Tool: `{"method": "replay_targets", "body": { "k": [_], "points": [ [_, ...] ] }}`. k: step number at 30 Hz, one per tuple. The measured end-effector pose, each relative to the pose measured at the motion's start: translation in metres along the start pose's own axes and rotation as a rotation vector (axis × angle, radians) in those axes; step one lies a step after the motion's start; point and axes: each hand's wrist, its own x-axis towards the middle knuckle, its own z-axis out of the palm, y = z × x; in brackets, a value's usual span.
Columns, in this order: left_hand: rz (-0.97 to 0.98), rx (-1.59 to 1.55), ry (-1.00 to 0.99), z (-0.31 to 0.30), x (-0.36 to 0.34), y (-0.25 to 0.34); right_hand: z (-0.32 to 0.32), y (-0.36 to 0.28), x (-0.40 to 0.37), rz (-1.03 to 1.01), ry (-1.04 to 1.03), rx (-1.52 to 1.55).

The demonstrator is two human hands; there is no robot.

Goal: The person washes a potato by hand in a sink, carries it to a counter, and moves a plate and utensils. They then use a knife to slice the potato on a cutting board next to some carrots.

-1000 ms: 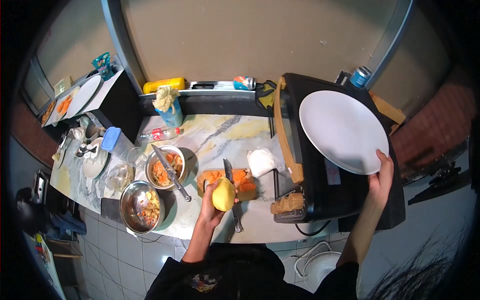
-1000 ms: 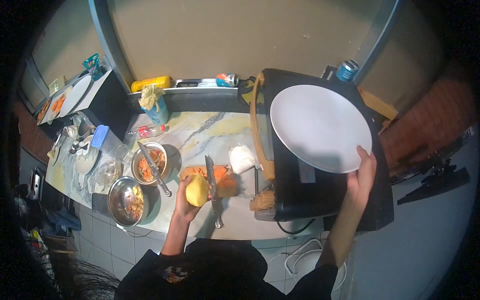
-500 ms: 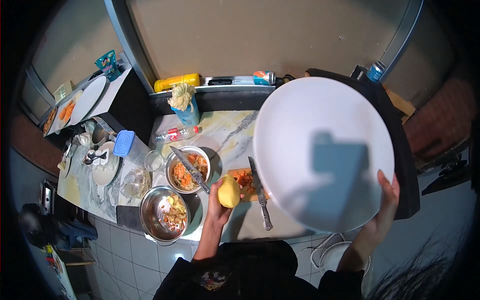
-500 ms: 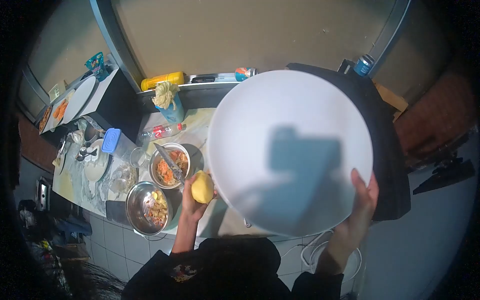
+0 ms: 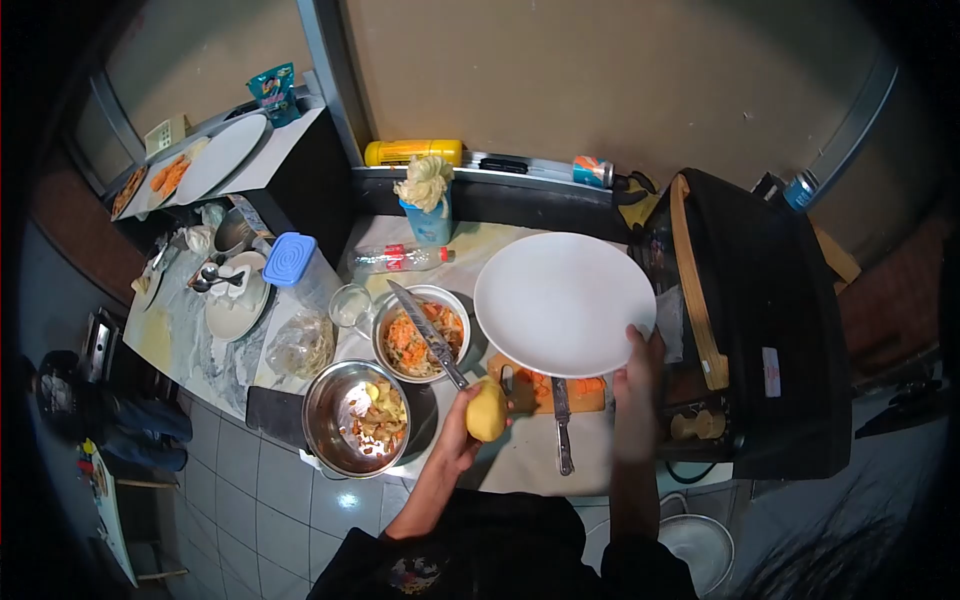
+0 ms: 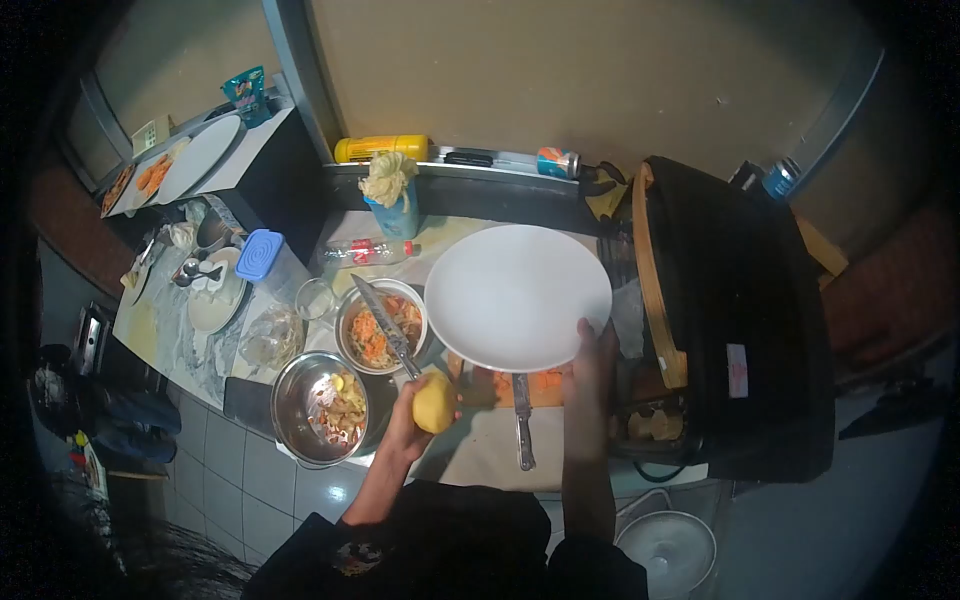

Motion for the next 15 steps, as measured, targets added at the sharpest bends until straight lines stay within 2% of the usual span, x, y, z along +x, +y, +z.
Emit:
{"method": "replay_targets", "body": {
  "k": [6, 13, 15],
  "points": [
    [-0.088, 0.153, -0.118, -0.011, 0.003, 0.000, 0.023, 0.058, 0.070, -0.014, -0.159, 0.027],
    [-0.139, 0.199, -0.094, -0.009, 0.007, 0.005, 0.046, 0.080, 0.100, 0.105, -0.179, -0.004],
    [-0.211, 0.197, -0.207, -0.010, 0.008, 0.011, 0.049, 0.084, 0.108, 0.150, -0.192, -0.027]
  ]
}}
